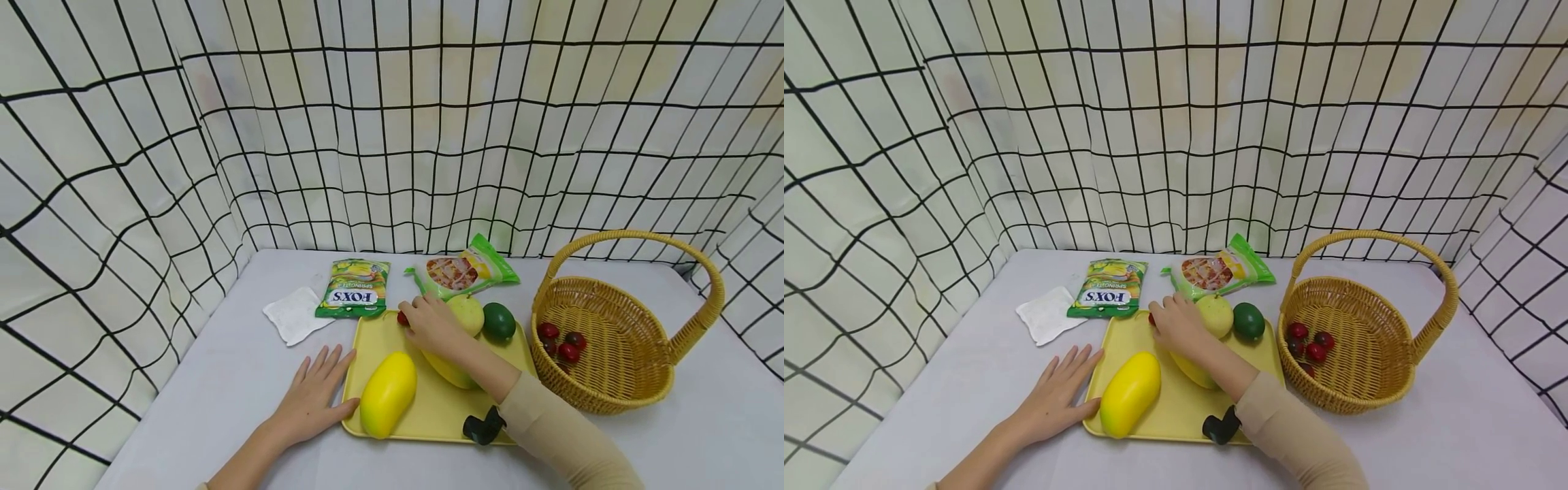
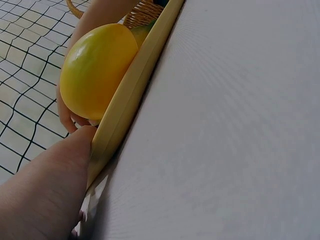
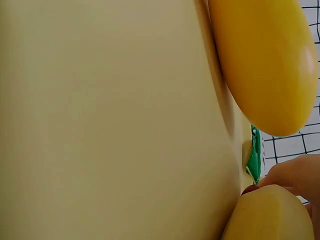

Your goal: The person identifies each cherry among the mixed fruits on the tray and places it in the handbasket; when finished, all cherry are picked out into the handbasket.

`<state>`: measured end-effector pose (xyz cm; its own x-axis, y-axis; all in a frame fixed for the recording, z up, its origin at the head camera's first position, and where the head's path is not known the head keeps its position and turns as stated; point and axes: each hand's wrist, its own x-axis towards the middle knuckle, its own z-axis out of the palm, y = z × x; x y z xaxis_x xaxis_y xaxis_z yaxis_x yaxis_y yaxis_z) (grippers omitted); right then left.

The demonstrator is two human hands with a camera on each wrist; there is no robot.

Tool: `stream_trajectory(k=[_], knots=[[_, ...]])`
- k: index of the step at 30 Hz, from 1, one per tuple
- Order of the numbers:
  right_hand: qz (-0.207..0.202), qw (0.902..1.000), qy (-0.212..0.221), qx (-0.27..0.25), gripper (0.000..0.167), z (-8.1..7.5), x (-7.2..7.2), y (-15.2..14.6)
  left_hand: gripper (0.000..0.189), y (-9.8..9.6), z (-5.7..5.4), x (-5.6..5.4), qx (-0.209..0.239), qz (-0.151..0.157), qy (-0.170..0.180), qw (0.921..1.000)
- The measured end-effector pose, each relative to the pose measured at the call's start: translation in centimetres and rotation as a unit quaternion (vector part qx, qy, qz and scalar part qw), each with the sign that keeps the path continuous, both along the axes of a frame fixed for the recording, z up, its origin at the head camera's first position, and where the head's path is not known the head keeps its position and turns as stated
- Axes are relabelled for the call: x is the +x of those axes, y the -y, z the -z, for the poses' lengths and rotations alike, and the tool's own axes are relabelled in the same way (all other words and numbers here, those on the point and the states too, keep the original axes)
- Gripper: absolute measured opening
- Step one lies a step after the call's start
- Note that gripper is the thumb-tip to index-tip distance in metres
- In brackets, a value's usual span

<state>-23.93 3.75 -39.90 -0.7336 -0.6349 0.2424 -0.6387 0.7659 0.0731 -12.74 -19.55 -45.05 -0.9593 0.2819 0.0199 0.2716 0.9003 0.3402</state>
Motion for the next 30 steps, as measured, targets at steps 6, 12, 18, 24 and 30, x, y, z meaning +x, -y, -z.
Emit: stream_trajectory(k=[6,12,18,24,30], knots=[[0.007,0.9999,-0.002,0.010,0.029,0.49,-0.14,0.40,0.080,0.02,0.07,0.00,-0.003,0.000,0.002,1.0000],[0.011,0.9999,0.005,-0.004,0.026,0.70,-0.18,0.64,0.079,0.00,-0.09,0.04,0.000,0.001,0.000,1.0000],[0.019,0.9996,0.020,-0.002,0.027,0.73,-0.26,0.85,0.079,0.01,-0.09,0.06,-0.001,0.002,-0.002,1.0000],[0.025,0.9988,0.041,0.002,0.031,0.49,-0.32,0.84,0.080,-0.06,-0.18,0.05,-0.002,0.000,0.000,1.0000],[0.004,0.9993,0.026,-0.028,0.029,0.33,-0.45,0.62,0.079,-0.11,-0.28,0.07,-0.002,-0.001,0.000,1.0000]])
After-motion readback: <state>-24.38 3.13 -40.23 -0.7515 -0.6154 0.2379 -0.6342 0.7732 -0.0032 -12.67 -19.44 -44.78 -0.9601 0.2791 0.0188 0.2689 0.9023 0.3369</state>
